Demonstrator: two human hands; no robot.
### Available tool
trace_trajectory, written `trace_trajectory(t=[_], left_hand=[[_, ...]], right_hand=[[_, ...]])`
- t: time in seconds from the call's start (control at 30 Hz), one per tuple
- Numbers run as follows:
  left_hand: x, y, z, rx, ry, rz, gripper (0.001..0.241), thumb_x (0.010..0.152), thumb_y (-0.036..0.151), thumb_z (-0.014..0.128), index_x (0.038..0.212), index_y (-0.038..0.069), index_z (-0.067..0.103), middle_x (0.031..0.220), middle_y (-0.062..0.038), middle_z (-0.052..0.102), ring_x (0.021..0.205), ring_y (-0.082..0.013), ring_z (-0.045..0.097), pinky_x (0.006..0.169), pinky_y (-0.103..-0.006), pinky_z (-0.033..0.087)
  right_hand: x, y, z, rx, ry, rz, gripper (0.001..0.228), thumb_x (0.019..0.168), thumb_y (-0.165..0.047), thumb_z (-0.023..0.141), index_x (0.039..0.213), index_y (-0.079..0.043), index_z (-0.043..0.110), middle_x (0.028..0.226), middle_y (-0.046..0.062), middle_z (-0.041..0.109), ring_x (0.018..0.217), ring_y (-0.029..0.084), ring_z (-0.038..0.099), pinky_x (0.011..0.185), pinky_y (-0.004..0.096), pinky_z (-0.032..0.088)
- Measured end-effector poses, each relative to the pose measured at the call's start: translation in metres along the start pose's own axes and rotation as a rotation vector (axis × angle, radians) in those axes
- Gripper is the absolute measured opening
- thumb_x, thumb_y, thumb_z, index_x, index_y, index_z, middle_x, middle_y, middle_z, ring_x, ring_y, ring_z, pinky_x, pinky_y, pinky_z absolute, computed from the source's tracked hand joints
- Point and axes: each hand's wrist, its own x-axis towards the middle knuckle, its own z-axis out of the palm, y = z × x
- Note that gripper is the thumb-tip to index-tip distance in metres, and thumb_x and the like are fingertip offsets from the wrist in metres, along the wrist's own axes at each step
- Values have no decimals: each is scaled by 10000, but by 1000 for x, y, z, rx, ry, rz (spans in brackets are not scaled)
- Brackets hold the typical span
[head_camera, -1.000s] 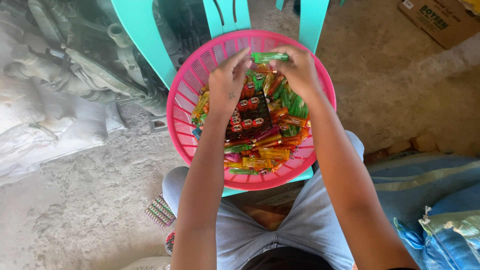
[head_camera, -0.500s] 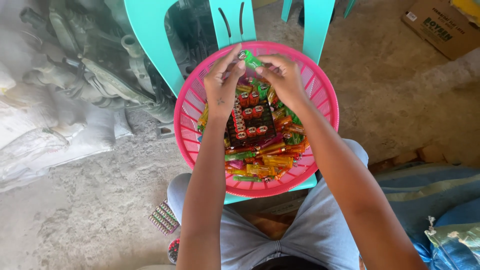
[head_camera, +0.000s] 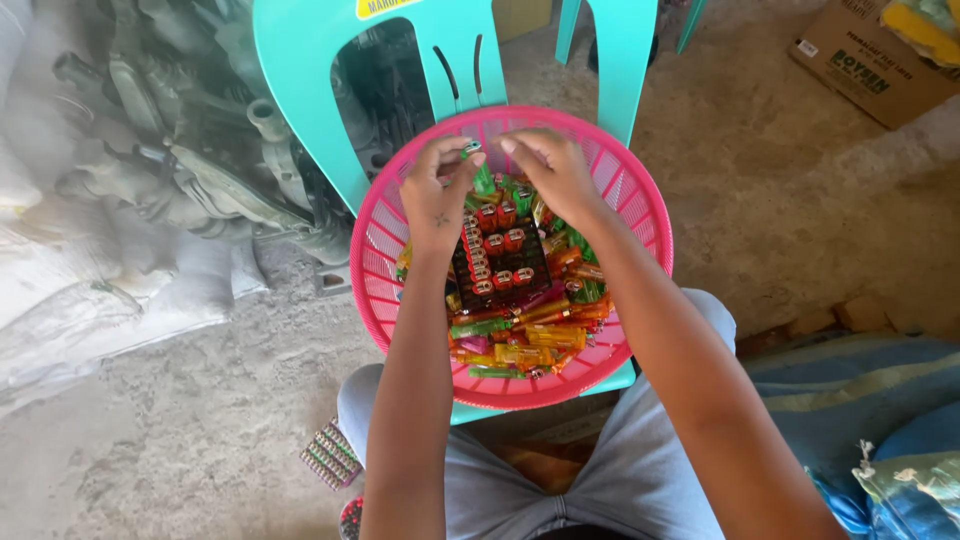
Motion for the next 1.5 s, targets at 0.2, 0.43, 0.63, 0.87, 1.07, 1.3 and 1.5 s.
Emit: trace_trajectory(t=[0.2,0.43,0.63,0.87,1.07,1.3,1.5], left_hand=[[-6,-3,7,127,-214,-42,273,884,151,792,1151,101,766,954,-124,800,863,-168,787,801,-319,612],[-8,8,5,168,-317,-148,227,886,159,796,1095,75,772,985,-118,798,905,-189,784,816,-324,595],[-7,1,4,87,-370,-88,222,877,105,776,1095,62,772,992,-110,808,901,-174,795,805,-314,613],[-5,17,-1,211,-406,-122,218,855,124,804,1073,110,801,973,-90,805,795,-166,756,758,-331,585],[-4,18,-3,260,-457,-202,204,869,229,785,1060,167,819,921,-71,798,786,-158,751,757,-329,580],[-8,6,5,154,-419,-83,247,873,269,763,1083,150,818,967,-54,823,859,-151,776,810,-334,597],[-13,11,13,369,-242,-31,323,969,435,677,1139,177,771,916,-70,793,830,-194,774,744,-360,602]], right_hand=[[-1,-3,-5,-105,3,-14,287,1041,-294,632,1233,-117,752,1161,68,778,1085,202,734,982,396,573],[-7,1,-5,-122,-99,46,227,917,-79,749,1142,-51,753,1065,85,789,1017,166,764,918,327,620],[-8,-2,-13,-46,-115,30,193,895,2,735,1086,-16,743,1015,87,789,992,163,770,911,318,622],[-9,-9,-16,-89,-161,48,193,868,10,739,1058,-22,743,993,79,787,955,146,763,887,303,617],[-9,0,-18,-105,-221,71,205,851,-24,747,1052,-63,761,977,60,794,943,150,761,865,315,612],[-8,49,-36,-340,238,105,173,919,-24,679,1062,-75,763,1030,98,787,929,199,762,837,352,603],[-13,84,-27,-937,-322,541,162,951,-157,658,992,-45,769,1050,224,738,994,396,708,857,514,555]])
